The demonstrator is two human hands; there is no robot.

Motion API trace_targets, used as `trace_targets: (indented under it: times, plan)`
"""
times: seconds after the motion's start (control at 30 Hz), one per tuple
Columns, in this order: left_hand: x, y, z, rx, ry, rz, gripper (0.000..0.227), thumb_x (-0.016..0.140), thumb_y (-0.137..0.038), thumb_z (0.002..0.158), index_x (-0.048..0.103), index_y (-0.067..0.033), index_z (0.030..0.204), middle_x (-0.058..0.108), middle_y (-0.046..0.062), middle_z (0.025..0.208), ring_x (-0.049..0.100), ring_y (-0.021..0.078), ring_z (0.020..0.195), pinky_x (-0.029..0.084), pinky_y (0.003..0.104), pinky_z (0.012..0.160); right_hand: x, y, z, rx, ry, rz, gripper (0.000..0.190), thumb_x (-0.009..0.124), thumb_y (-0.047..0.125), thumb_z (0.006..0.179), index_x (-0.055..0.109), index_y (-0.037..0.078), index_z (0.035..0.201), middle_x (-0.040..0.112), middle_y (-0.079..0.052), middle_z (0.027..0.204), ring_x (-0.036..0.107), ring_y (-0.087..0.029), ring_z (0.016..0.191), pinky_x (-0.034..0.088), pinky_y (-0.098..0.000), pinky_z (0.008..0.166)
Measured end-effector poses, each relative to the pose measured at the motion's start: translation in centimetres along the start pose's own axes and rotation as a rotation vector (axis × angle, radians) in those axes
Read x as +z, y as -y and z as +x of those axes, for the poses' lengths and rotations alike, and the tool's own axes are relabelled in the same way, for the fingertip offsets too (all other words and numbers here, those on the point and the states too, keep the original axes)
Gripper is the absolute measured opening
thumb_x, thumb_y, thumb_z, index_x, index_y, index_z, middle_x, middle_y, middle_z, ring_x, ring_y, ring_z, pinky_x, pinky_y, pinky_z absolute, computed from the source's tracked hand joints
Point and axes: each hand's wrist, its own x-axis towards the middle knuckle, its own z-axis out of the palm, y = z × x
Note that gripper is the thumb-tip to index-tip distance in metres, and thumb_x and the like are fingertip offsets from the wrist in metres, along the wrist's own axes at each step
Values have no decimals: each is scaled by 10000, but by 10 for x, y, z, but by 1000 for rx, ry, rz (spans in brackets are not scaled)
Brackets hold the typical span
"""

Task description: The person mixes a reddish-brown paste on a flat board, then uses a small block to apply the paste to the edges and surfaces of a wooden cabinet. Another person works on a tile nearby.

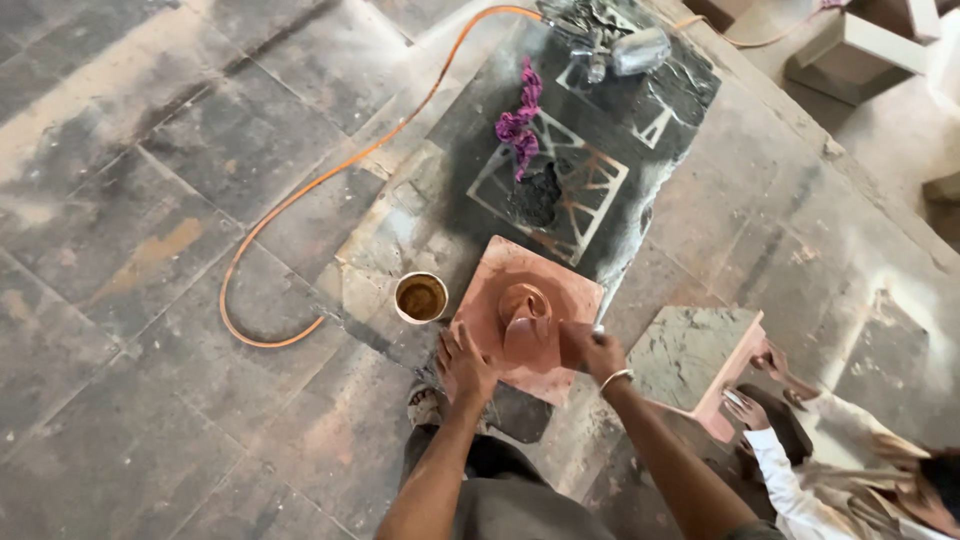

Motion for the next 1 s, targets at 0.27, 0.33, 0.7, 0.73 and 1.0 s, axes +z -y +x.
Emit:
trace_targets:
  times: [0.27,0.33,0.7,0.73,1.0]
  plan:
    - [15,1,29,-241,98,1,754,671,-487,874,418,-114,1478,515,188,1504,449,383,1443,382,581,1158,-8,-43,-21,582,-15,837,180,662,250,884,620,108,987,648,-79,837,667,-284,722,575,-492,684]
    - [24,22,23,-170,109,-232,922,726,-439,843,300,52,1497,599,223,1270,606,382,1145,519,531,945,-28,-43,-17,626,-72,840,176,663,220,871,607,95,982,629,-82,832,661,-274,717,594,-495,703]
    - [49,-9,-76,-249,514,-1329,329,761,-260,922,722,20,1090,697,35,845,647,136,685,548,306,587,-112,-1,26,-47,130,-168,322,658,264,893,711,-1,1069,746,-184,857,719,-253,740,566,-436,645]
    - [44,-11,-87,-205,471,-1356,315,762,-251,925,730,16,1089,701,22,862,645,123,704,545,294,602,-110,12,28,-220,108,-438,347,658,280,884,707,-21,1048,748,-218,814,728,-260,734,568,-448,641]
    - [-57,-3,-157,-11,172,-1559,235,747,-239,991,657,-25,1025,603,16,778,555,100,639,489,287,564,-36,101,-46,-507,364,-689,353,700,303,850,695,-41,771,685,-217,680,683,-309,611,515,-449,565]
